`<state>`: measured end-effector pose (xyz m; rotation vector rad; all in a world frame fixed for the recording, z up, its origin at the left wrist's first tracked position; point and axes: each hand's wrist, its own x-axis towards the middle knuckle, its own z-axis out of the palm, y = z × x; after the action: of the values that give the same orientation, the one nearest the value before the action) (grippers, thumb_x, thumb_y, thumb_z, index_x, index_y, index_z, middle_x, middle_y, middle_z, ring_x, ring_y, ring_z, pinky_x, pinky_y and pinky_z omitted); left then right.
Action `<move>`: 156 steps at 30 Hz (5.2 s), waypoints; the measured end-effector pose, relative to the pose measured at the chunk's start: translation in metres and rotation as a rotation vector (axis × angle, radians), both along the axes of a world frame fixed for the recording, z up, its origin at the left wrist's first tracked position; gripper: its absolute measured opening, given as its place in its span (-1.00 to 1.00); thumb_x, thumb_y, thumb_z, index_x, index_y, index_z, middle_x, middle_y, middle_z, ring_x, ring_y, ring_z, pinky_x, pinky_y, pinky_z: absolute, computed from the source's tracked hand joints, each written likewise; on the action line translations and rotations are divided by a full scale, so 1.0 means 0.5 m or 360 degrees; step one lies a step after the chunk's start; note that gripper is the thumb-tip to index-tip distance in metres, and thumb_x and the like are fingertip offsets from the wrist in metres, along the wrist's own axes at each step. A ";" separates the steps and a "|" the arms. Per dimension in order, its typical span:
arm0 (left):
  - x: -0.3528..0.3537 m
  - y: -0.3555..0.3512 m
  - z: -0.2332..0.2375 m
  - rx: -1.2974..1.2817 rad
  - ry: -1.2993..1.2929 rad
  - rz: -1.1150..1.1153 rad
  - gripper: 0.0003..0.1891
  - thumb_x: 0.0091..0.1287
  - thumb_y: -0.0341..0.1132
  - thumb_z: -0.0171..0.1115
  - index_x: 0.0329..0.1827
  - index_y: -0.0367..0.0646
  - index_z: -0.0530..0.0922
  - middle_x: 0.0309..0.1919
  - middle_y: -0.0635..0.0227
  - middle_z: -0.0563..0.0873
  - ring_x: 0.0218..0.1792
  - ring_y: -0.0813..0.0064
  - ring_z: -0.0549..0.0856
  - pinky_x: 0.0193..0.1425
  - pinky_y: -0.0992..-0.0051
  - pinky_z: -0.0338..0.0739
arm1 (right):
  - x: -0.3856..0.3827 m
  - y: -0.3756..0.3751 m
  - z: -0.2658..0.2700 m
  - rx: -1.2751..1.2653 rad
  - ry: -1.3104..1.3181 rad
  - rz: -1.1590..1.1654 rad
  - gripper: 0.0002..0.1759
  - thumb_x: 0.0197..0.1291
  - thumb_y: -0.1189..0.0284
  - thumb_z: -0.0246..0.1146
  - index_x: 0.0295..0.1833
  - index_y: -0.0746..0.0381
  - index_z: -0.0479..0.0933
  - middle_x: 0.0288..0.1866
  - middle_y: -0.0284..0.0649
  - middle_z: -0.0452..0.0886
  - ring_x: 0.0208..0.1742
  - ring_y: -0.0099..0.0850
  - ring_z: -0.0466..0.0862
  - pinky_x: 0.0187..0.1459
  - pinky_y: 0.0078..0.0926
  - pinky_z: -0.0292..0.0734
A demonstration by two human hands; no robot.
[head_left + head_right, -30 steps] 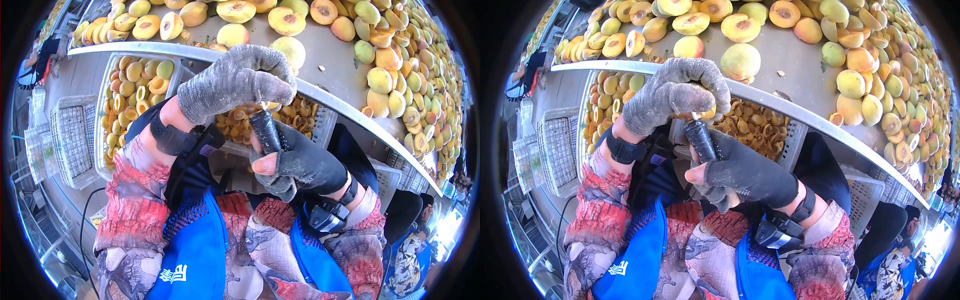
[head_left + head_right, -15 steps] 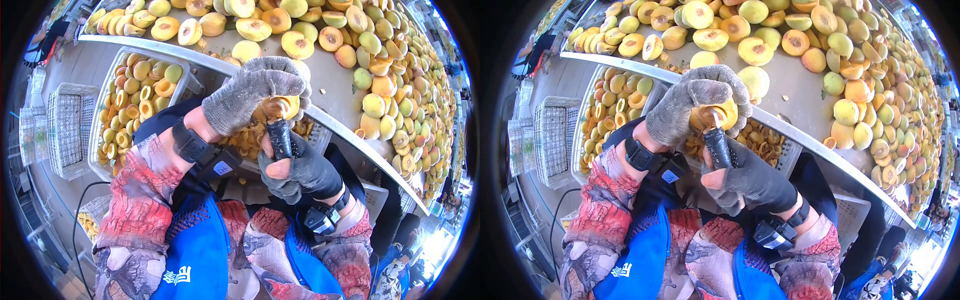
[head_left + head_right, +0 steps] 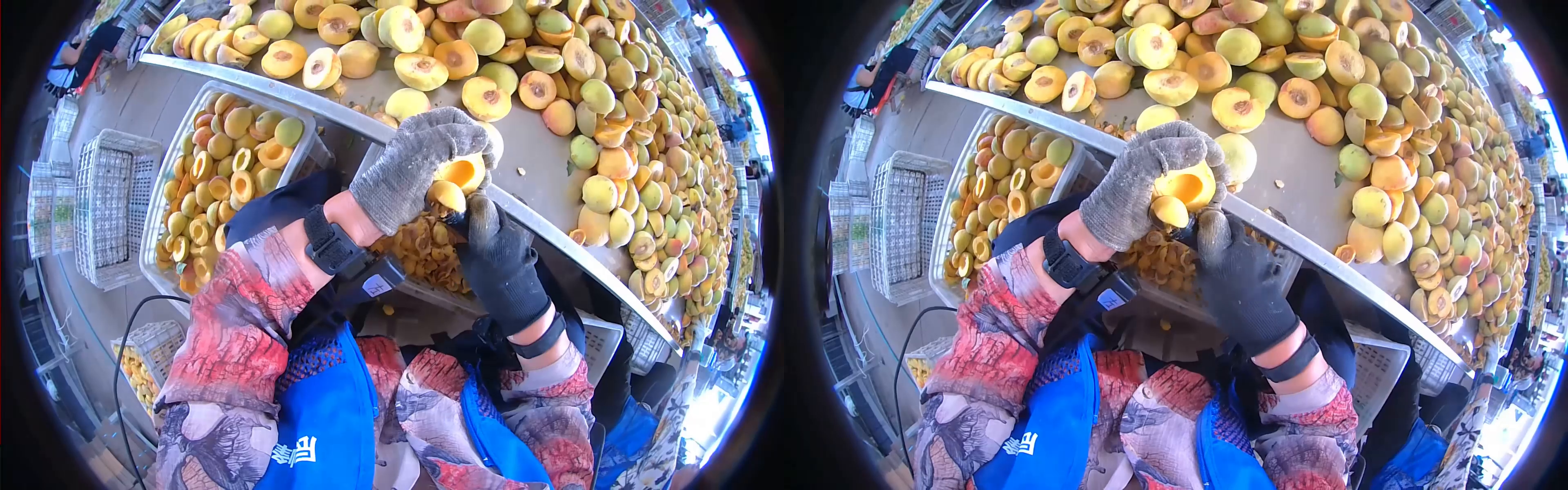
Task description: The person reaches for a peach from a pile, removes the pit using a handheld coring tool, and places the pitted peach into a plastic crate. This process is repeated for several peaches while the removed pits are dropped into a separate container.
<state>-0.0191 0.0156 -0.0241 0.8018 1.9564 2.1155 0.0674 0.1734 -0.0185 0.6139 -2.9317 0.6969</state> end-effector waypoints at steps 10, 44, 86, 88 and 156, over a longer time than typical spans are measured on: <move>-0.024 -0.004 -0.015 0.0430 -0.0403 0.0060 -0.81 0.30 -0.30 0.09 -0.21 -0.27 0.52 -0.33 0.26 0.63 -0.31 0.41 0.64 -0.20 0.52 0.54 | 0.017 0.029 0.031 0.0405 -0.0150 -0.0114 -0.75 0.17 0.41 0.14 -0.03 0.20 0.42 -0.22 -0.01 0.58 -0.21 0.02 0.58 -0.25 -0.09 0.49; 0.448 -0.643 -0.315 -0.1633 -0.0572 0.1717 -0.65 0.19 -0.23 0.19 -0.01 -0.24 0.54 -0.11 0.11 0.61 -0.09 0.13 0.59 0.06 0.37 0.46 | -0.014 -0.004 -0.060 0.0018 0.0122 0.0059 -0.47 -0.01 0.50 0.34 0.10 0.40 0.36 -0.16 0.09 0.58 -0.17 -0.02 0.62 -0.15 -0.25 0.52; -0.188 -0.237 0.031 -0.2086 0.0532 0.0384 -0.47 -0.02 -0.30 0.31 0.09 -0.15 0.48 -0.08 0.06 0.62 -0.02 0.09 0.59 0.06 0.28 0.46 | 0.000 -0.011 0.019 -0.0496 -0.0298 -0.0008 -0.58 0.04 0.37 0.30 -0.01 0.27 0.35 -0.27 0.09 0.55 -0.22 0.08 0.57 -0.28 -0.12 0.47; -0.166 -0.217 0.037 -0.1512 0.0647 0.0615 -0.51 -0.02 -0.32 0.33 0.03 -0.22 0.49 -0.17 0.08 0.64 -0.09 0.19 0.63 0.01 0.35 0.48 | -0.001 -0.014 0.019 -0.0584 -0.0324 -0.0040 -0.54 0.00 0.41 0.34 0.01 0.27 0.36 -0.25 0.10 0.56 -0.20 0.10 0.57 -0.28 -0.13 0.47; 0.012 0.026 0.044 0.1000 -0.0880 0.0323 -0.63 0.26 -0.22 0.07 0.03 -0.28 0.44 -0.08 0.09 0.57 -0.03 0.21 0.59 0.12 0.28 0.49 | -0.032 -0.034 0.013 -0.1004 -0.0292 -0.0401 -0.52 0.00 0.53 0.30 0.06 0.25 0.29 -0.39 0.04 0.55 -0.29 0.09 0.59 -0.33 -0.20 0.45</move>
<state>-0.0133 0.0288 -0.0023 0.0379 1.1405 2.7277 0.0512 0.1561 -0.0119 0.1208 -2.6188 1.6005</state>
